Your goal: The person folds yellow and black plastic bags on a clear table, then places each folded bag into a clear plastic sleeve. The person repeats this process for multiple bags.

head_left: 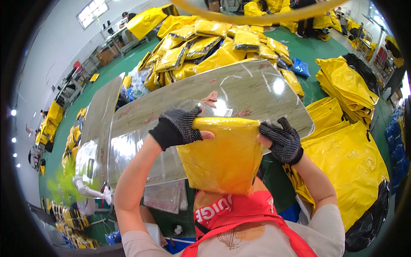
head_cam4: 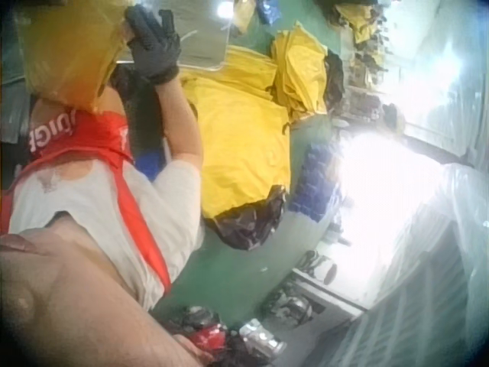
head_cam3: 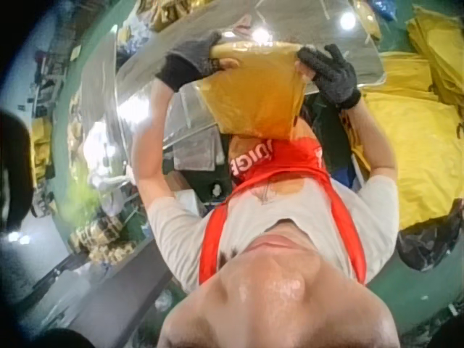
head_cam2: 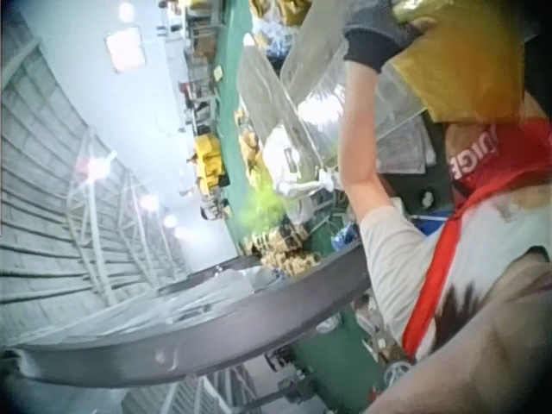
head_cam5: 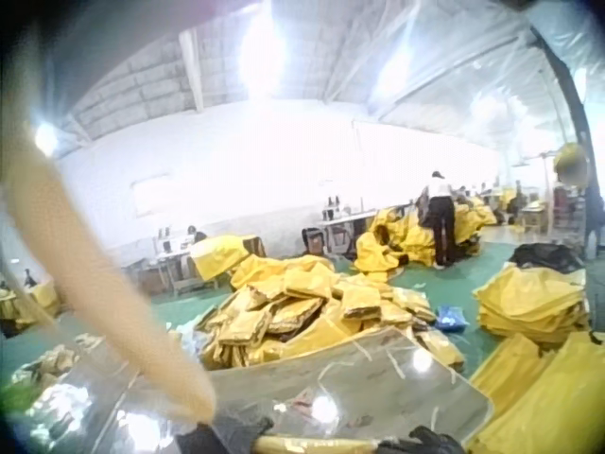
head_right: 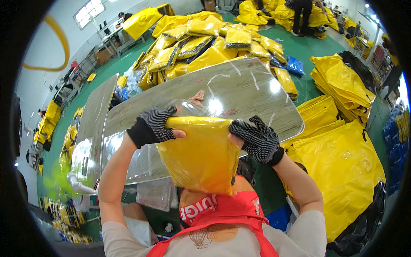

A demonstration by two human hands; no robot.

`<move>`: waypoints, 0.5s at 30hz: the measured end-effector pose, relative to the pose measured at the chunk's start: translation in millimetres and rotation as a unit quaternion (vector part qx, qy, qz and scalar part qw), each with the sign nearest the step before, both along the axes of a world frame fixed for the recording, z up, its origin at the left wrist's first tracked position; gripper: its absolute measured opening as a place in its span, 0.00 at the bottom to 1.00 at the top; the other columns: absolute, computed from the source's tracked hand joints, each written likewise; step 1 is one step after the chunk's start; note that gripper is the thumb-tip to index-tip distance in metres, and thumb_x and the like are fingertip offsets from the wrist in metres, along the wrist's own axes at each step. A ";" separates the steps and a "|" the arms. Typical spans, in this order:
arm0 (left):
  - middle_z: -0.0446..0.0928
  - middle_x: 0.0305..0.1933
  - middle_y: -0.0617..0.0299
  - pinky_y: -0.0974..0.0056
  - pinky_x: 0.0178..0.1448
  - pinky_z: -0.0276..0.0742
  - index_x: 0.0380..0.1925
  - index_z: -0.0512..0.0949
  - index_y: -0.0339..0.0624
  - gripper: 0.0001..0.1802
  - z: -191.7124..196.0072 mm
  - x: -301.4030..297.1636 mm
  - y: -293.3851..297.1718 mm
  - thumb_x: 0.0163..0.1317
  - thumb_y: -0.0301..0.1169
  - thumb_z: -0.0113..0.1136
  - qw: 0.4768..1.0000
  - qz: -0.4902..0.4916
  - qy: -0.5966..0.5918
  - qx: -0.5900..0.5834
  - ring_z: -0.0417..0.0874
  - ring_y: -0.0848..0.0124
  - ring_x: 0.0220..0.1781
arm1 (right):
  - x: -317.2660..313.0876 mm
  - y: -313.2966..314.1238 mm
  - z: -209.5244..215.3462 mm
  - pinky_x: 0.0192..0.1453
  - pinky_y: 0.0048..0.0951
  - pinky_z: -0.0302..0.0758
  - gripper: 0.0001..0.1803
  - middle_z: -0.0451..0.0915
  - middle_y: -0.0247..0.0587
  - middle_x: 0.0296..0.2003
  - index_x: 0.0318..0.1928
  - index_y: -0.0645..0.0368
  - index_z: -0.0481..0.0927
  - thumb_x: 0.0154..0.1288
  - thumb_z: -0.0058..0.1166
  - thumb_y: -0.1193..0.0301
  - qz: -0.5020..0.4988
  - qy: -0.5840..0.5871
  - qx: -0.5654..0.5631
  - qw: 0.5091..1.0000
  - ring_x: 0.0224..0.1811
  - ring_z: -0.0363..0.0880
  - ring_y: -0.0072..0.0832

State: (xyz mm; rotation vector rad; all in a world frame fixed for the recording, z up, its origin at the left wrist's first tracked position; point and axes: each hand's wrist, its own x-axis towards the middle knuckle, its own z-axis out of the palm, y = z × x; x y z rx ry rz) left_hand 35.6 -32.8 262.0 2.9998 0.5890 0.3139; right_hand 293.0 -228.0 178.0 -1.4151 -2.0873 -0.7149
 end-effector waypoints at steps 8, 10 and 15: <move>0.76 0.18 0.51 0.57 0.24 0.74 0.20 0.75 0.45 0.32 -54.2 28.7 -76.2 0.50 0.66 0.56 0.998 0.024 0.033 -0.051 0.80 0.54 0.20 | 10.1 -9.6 16.7 0.49 0.40 0.74 0.39 0.81 0.50 0.42 0.58 0.54 0.71 0.47 0.67 0.49 0.124 0.284 -0.277 0.910 0.44 0.80 0.47; 0.75 0.17 0.53 0.60 0.24 0.74 0.22 0.77 0.46 0.29 -39.0 22.7 -90.1 0.49 0.62 0.61 0.998 0.028 0.058 -0.027 0.79 0.56 0.19 | 1.6 36.0 34.3 0.51 0.41 0.73 0.45 0.80 0.53 0.43 0.60 0.52 0.69 0.43 0.66 0.42 0.062 0.165 -0.618 0.766 0.49 0.78 0.48; 0.77 0.47 0.53 0.60 0.54 0.73 0.51 0.72 0.36 0.22 -28.2 -60.3 -44.8 0.61 0.39 0.56 0.904 0.155 -0.391 -0.079 0.79 0.64 0.47 | 0.6 159.8 24.5 0.53 0.40 0.72 0.41 0.81 0.50 0.43 0.54 0.60 0.74 0.47 0.60 0.42 0.253 0.092 -0.489 0.830 0.46 0.80 0.43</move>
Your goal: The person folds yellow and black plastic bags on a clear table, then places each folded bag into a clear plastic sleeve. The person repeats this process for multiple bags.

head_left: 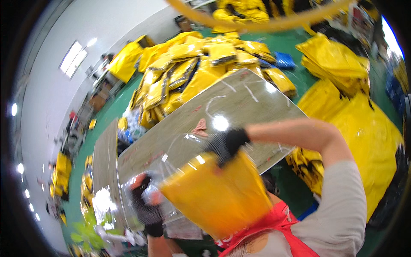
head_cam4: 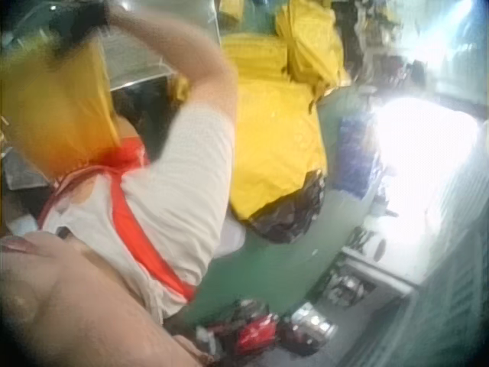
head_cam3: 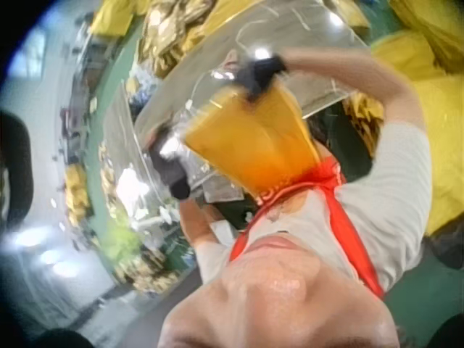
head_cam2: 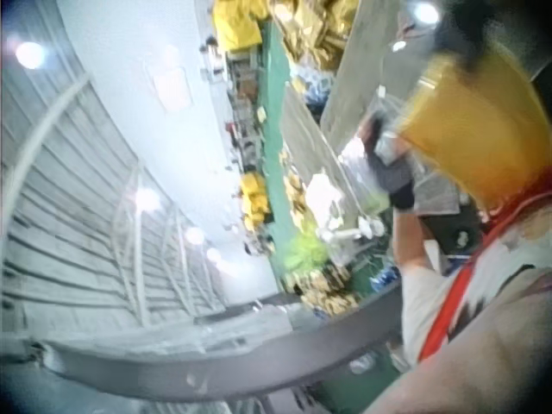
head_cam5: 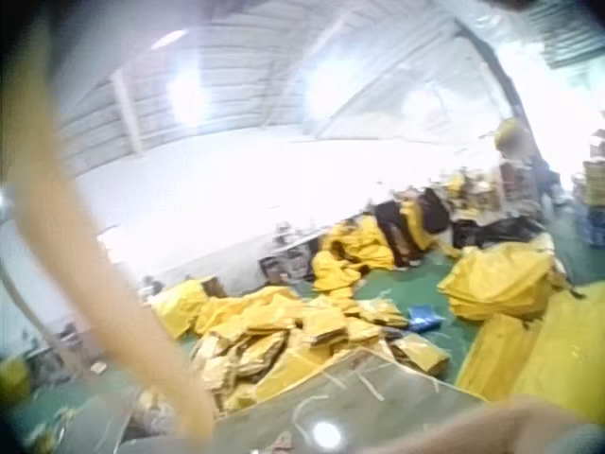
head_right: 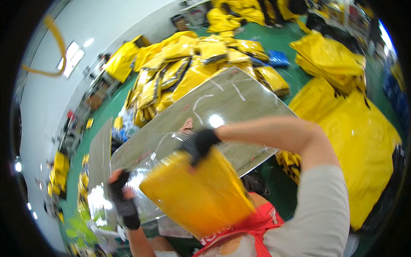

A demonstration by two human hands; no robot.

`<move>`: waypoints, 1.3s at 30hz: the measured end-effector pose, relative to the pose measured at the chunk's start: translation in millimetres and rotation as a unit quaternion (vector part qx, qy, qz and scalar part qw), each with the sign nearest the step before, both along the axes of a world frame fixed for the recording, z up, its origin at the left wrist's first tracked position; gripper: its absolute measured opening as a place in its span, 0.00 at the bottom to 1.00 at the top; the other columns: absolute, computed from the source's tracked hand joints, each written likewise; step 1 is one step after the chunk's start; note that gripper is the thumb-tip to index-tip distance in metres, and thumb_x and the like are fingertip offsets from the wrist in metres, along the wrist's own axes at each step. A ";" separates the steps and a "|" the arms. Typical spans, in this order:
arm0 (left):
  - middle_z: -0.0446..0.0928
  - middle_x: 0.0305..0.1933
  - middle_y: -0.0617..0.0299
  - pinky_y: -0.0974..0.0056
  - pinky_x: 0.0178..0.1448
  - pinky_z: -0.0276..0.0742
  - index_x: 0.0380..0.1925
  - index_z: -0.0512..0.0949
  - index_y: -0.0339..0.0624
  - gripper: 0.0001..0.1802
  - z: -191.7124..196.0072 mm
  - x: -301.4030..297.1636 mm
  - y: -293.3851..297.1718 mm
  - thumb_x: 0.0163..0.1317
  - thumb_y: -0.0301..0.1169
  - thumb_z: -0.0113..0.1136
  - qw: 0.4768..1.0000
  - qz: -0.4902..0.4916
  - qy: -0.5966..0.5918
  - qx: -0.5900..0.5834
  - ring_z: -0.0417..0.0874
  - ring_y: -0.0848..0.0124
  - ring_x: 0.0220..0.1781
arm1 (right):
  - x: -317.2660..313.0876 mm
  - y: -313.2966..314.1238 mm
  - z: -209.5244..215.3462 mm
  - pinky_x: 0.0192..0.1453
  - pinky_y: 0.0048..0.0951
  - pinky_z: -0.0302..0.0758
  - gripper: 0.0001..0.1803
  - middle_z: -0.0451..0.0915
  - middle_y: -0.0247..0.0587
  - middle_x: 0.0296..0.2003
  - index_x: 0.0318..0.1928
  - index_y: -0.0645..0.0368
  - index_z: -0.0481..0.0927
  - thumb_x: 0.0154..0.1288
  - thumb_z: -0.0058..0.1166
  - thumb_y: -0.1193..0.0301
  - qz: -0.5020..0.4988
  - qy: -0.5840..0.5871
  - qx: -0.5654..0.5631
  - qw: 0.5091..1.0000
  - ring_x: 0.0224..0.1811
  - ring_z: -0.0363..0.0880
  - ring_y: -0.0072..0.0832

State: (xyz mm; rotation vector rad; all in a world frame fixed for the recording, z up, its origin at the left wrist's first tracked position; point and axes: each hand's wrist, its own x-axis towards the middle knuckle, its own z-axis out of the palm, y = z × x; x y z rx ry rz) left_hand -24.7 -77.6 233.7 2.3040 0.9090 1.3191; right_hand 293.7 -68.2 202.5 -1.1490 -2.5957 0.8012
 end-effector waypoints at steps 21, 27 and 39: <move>0.77 0.41 0.57 0.65 0.53 0.71 0.54 0.68 0.35 0.20 -167.0 15.0 -53.7 0.67 0.35 0.51 0.876 -0.146 0.100 -0.449 0.77 0.69 0.45 | 224.5 -399.6 -407.8 0.58 0.50 0.69 0.20 0.75 0.46 0.55 0.51 0.50 0.79 0.65 0.40 0.60 -0.689 -0.252 -0.267 0.625 0.55 0.74 0.44; 0.77 0.50 0.53 0.62 0.59 0.70 0.57 0.68 0.34 0.25 -193.6 26.5 -40.2 0.68 0.42 0.50 0.825 -0.260 0.195 -0.462 0.78 0.65 0.52 | 336.7 -390.1 -192.2 0.27 0.30 0.64 0.32 0.69 0.38 0.15 0.22 0.63 0.73 0.67 0.45 0.44 -0.833 0.287 0.233 0.411 0.19 0.65 0.26; 0.74 0.55 0.61 0.55 0.60 0.69 0.61 0.65 0.43 0.48 -55.1 177.6 107.5 0.58 0.73 0.31 0.621 -0.373 -0.006 -0.689 0.75 0.63 0.53 | -166.9 -157.0 -143.0 0.35 0.34 0.65 0.25 0.71 0.38 0.26 0.31 0.61 0.73 0.66 0.49 0.49 -0.072 0.219 0.042 0.972 0.30 0.66 0.31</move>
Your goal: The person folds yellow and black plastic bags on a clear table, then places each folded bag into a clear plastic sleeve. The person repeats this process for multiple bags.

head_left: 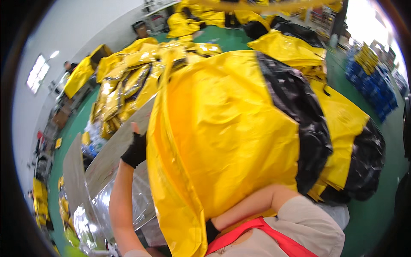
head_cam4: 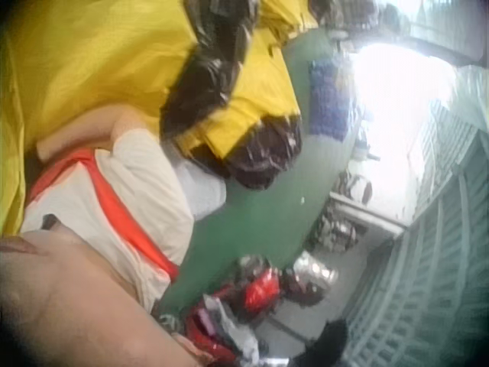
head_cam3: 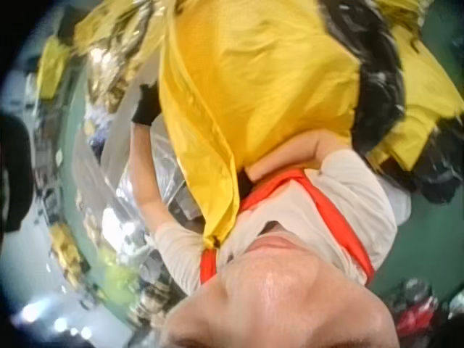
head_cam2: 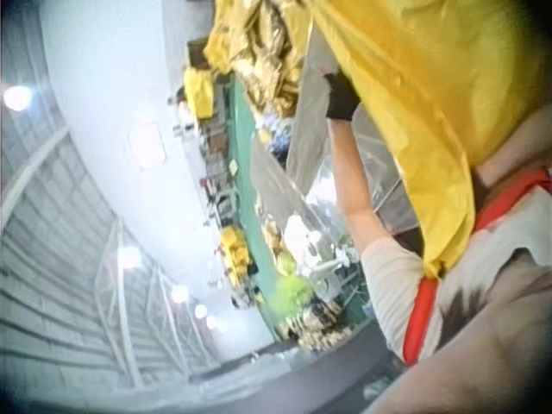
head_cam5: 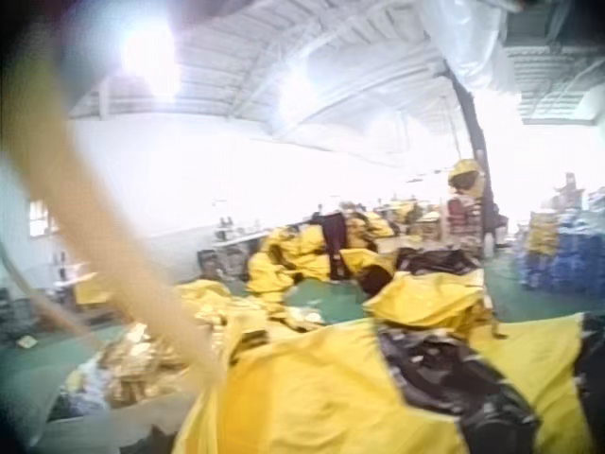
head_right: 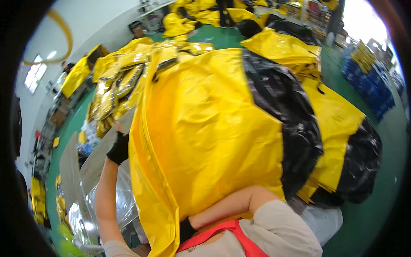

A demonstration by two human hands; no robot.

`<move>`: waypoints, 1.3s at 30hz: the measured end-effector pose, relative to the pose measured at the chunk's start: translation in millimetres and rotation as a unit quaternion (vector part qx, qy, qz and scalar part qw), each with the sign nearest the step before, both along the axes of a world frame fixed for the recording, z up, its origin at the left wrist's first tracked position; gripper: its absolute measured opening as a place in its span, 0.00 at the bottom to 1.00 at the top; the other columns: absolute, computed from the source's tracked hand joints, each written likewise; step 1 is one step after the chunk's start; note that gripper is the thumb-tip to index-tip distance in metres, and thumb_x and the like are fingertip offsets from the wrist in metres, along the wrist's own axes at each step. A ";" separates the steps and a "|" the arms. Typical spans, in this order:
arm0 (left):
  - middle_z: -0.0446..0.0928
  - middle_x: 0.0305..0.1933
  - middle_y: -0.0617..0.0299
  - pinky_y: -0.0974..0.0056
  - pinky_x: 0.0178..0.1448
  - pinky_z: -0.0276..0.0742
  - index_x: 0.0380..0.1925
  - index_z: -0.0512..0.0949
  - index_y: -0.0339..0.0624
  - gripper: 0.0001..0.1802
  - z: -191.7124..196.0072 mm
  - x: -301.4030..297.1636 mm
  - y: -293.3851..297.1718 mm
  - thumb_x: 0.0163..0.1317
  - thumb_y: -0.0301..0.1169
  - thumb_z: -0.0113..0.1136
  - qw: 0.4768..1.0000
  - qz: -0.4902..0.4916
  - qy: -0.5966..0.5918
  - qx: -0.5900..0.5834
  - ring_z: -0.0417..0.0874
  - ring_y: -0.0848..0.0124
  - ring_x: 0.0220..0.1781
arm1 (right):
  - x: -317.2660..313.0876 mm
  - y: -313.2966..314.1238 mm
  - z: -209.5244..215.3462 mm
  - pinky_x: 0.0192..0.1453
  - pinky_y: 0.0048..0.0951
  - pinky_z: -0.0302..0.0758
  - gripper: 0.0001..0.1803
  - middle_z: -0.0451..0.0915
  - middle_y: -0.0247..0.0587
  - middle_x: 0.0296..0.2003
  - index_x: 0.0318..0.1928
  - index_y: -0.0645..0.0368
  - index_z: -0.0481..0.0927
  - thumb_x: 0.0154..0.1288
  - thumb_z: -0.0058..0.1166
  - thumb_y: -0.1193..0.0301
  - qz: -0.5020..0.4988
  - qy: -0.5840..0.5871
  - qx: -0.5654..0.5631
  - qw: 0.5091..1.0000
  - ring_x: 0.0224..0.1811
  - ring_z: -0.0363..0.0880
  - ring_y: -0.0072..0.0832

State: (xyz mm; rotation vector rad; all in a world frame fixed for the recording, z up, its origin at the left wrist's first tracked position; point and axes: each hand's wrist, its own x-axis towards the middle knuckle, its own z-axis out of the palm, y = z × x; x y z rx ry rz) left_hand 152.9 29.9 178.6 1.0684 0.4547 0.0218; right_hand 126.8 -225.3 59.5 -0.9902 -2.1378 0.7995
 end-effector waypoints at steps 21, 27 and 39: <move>0.78 0.48 0.42 0.52 0.50 0.75 0.56 0.72 0.41 0.21 -119.8 -497.8 140.0 0.63 0.32 0.47 0.523 0.367 0.494 0.590 0.79 0.48 0.48 | 210.0 105.1 -9.1 0.63 0.42 0.61 0.31 0.69 0.47 0.58 0.57 0.55 0.71 0.59 0.52 0.49 -0.386 -0.168 0.066 0.905 0.59 0.65 0.43; 0.77 0.47 0.40 0.50 0.46 0.75 0.59 0.70 0.41 0.23 -193.0 -577.6 126.4 0.63 0.31 0.48 0.412 0.425 0.560 0.579 0.80 0.47 0.45 | 302.2 153.3 31.7 0.72 0.44 0.50 0.41 0.60 0.53 0.66 0.65 0.57 0.63 0.59 0.49 0.43 -0.503 -0.386 -0.138 0.761 0.68 0.57 0.48; 0.78 0.49 0.43 0.54 0.51 0.73 0.53 0.74 0.37 0.21 -225.6 -495.0 159.5 0.68 0.40 0.47 0.486 0.450 0.494 0.564 0.78 0.46 0.50 | 529.2 202.4 21.7 0.54 0.43 0.72 0.27 0.78 0.53 0.49 0.51 0.58 0.77 0.58 0.55 0.51 -0.619 -0.452 -0.159 0.623 0.49 0.78 0.48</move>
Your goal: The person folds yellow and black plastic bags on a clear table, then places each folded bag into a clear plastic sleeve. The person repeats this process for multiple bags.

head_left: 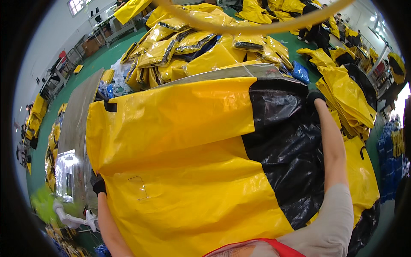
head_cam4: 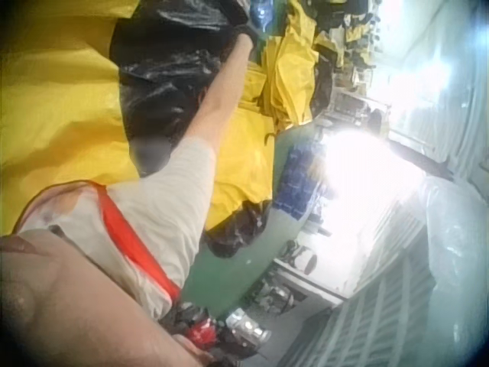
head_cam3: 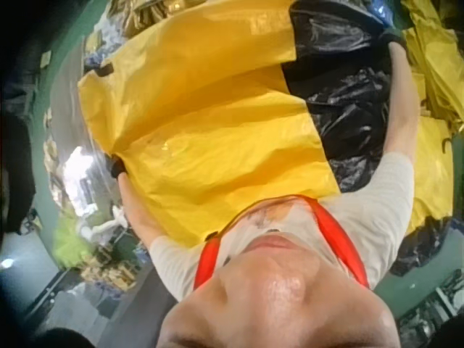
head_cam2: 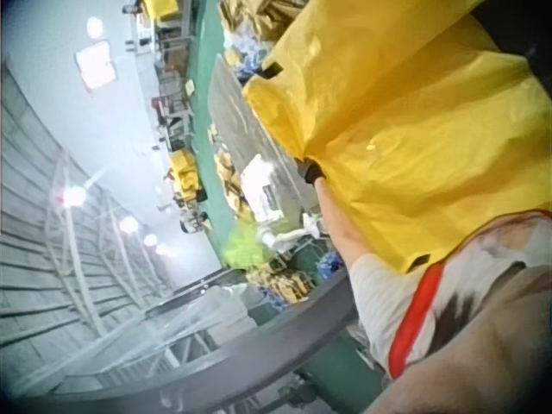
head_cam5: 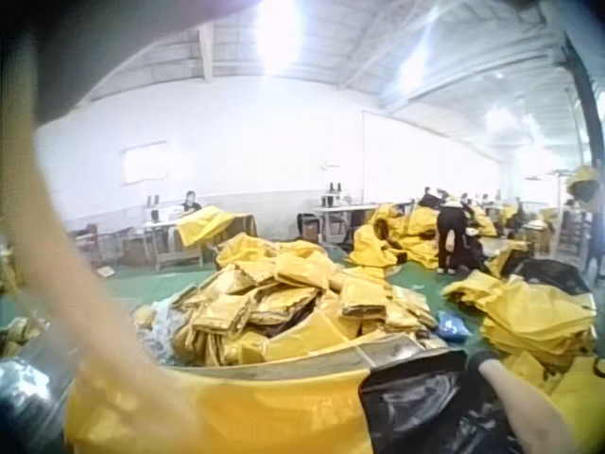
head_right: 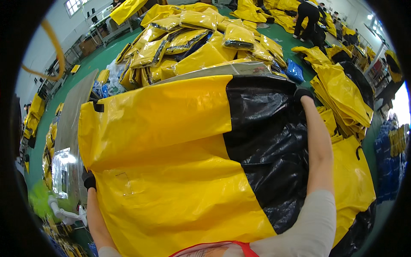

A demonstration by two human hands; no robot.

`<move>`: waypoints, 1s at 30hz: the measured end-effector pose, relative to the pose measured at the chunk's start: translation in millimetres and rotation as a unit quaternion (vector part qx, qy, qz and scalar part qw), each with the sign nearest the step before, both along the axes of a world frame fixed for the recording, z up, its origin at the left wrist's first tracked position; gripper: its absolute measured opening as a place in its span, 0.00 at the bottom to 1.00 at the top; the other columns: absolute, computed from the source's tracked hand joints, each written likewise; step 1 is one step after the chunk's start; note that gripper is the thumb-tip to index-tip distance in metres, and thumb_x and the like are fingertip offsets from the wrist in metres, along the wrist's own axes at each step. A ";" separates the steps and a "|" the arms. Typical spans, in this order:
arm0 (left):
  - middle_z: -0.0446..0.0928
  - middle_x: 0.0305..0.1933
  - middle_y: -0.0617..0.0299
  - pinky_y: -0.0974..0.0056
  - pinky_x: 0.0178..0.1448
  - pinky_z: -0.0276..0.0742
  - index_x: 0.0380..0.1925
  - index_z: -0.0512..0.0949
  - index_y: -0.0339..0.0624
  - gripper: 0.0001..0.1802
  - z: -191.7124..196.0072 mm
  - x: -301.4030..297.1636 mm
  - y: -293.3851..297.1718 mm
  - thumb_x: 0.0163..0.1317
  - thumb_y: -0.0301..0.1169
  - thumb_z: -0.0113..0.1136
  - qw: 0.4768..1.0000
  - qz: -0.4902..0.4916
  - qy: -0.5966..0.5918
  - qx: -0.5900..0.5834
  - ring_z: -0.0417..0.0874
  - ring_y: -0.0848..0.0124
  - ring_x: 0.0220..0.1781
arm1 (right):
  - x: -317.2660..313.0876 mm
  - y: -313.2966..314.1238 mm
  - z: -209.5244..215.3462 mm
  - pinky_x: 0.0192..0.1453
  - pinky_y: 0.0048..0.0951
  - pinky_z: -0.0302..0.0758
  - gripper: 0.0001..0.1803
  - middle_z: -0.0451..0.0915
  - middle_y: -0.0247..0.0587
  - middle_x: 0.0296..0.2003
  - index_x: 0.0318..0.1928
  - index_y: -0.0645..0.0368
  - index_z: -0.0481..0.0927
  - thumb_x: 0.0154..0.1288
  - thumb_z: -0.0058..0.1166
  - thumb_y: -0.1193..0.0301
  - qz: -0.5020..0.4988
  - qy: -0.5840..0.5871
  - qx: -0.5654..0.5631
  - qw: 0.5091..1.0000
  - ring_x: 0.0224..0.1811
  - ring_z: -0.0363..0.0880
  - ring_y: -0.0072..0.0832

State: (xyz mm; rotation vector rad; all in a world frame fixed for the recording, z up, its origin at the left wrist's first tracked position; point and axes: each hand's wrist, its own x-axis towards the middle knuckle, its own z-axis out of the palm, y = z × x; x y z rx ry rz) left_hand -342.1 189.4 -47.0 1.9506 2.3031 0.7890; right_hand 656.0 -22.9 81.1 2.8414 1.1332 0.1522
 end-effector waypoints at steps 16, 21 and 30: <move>0.55 0.71 0.48 0.38 0.72 0.42 0.65 0.64 0.55 0.33 92.6 384.8 -131.0 0.62 0.56 0.46 0.799 -0.587 0.129 0.002 0.55 0.43 0.71 | -279.1 177.6 134.8 0.49 0.36 0.74 0.16 0.77 0.58 0.45 0.45 0.54 0.76 0.67 0.47 0.56 0.358 -0.077 0.230 0.902 0.48 0.78 0.34; 0.55 0.71 0.47 0.51 0.74 0.47 0.66 0.60 0.46 0.36 51.1 387.7 -120.6 0.62 0.53 0.49 0.787 -0.482 0.157 -0.351 0.53 0.49 0.73 | -267.8 -97.5 46.3 0.44 0.35 0.76 0.17 0.81 0.47 0.38 0.54 0.45 0.75 0.64 0.51 0.65 0.588 0.101 -0.099 0.796 0.36 0.80 0.39; 0.53 0.72 0.46 0.51 0.74 0.46 0.67 0.58 0.43 0.38 59.8 274.2 -175.5 0.62 0.51 0.51 0.838 -0.499 0.168 -0.146 0.51 0.50 0.74 | -294.5 -171.2 7.2 0.70 0.52 0.53 0.28 0.71 0.39 0.61 0.59 0.37 0.73 0.56 0.56 0.70 0.548 0.019 0.011 0.836 0.63 0.66 0.46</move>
